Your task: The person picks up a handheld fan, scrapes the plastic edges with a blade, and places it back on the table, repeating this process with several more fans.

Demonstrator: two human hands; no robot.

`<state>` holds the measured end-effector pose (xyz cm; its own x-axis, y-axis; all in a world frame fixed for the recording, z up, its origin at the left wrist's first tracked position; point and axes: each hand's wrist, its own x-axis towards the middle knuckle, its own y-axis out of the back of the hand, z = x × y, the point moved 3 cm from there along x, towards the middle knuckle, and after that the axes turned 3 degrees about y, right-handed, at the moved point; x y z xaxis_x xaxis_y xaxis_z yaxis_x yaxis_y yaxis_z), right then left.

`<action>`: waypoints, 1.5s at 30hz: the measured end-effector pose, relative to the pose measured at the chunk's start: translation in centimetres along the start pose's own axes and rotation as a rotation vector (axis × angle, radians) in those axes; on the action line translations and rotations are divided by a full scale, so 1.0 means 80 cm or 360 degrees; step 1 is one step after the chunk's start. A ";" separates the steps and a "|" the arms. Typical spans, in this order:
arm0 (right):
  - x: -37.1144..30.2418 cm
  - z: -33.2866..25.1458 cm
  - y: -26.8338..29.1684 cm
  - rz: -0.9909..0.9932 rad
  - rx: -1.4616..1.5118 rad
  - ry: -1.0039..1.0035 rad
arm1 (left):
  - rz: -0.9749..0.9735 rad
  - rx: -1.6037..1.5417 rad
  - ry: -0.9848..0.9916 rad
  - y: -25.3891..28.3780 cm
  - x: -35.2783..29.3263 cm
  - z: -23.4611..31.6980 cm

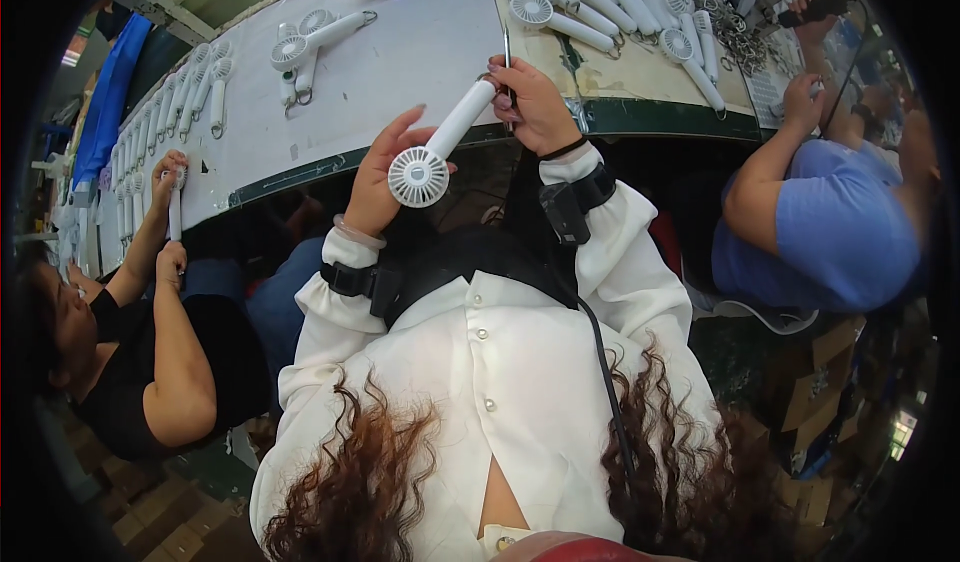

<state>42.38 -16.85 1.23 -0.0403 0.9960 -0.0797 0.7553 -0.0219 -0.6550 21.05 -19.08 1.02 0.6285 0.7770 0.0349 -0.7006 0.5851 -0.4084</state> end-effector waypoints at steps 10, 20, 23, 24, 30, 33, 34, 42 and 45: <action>0.010 0.017 -0.015 0.0048 -0.0783 0.0187 | -0.0200 -0.0296 0.0304 -0.009 -0.028 0.016; -0.001 0.017 0.001 -0.0037 -0.0901 0.0410 | 0.0333 0.0717 0.0410 0.017 -0.025 -0.017; -0.020 0.026 0.010 -0.0082 -0.0496 0.0260 | 0.0365 0.0742 0.0389 0.020 -0.026 -0.021; -0.030 0.027 0.008 -0.0078 -0.0498 0.0258 | 0.0369 0.0745 0.0379 0.019 -0.025 -0.022; -0.053 0.032 -0.005 -0.0230 -0.0866 0.0096 | 0.0406 0.0620 0.0446 0.017 -0.033 -0.018; -0.062 0.025 -0.014 -0.0169 -0.1346 0.0277 | 0.0417 0.0397 0.0572 0.014 -0.035 -0.019; -0.069 0.020 -0.020 -0.0109 -0.1680 0.0427 | 0.0421 0.0401 0.0573 0.015 -0.034 -0.020; -0.085 0.018 -0.032 -0.0064 -0.2424 0.1139 | 0.0403 0.0392 0.0620 0.018 -0.035 -0.031; -0.087 0.017 -0.036 -0.0103 -0.2520 0.1191 | 0.0373 0.0512 0.0580 0.020 -0.037 -0.031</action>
<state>39.60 -23.83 2.69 -0.1541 0.8237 0.5457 0.6365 -0.3397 0.6924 18.90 -21.03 -2.01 0.4791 0.7979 -0.3659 -0.8684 0.4915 -0.0653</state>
